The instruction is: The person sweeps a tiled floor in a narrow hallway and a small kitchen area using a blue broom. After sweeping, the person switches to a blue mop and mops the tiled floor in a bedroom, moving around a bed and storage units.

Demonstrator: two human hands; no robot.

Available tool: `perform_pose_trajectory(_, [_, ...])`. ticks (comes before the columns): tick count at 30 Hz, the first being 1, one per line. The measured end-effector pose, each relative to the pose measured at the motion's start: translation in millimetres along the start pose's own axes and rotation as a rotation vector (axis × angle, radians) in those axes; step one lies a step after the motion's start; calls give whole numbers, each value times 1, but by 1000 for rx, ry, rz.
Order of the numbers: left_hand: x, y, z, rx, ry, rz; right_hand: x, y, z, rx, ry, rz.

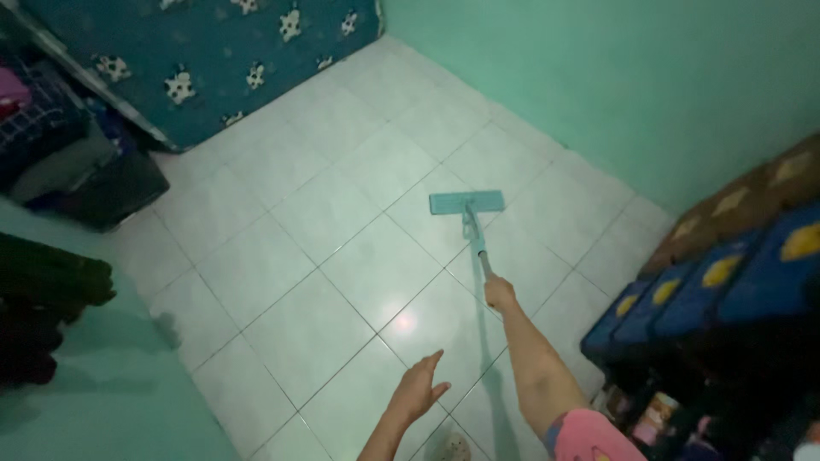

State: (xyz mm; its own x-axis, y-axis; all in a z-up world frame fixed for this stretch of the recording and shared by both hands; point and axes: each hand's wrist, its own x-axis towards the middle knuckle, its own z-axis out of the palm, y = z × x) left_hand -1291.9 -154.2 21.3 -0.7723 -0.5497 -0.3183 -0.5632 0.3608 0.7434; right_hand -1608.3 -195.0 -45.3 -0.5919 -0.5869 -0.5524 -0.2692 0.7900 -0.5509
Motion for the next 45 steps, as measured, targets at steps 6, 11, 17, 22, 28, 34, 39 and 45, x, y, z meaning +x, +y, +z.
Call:
perform_pose_trajectory(6, [61,-7,-19,-24,46,5,23,35,-7,-36,-53,0])
perform_pose_trajectory(11, [102,-28,-36,-112,10,-78,-33,83,-2,-129,-210,161])
perform_pose_trajectory(17, [187,-68,-84,-201,-15,-47,6,20,-20,-35,-249,112])
perform_pose_trajectory(22, [273,-70,-162,-102,-72,-41,185,-102,-24,23,-191,68])
perform_pose_trajectory(28, [370,-65,-246,-35,-76,-3,388,-257,-35,-201,-63,-207])
perform_pose_trajectory(34, [425,-33,-303,-119,-69,-60,385,-279,-49,-331,-80,-243])
perform_pose_trajectory(39, [456,-28,-315,-181,-125,-109,299,-202,-63,-262,-265,-12])
perform_pose_trajectory(45, [506,-50,-301,-184,-68,-160,342,-200,-105,-340,-353,-83])
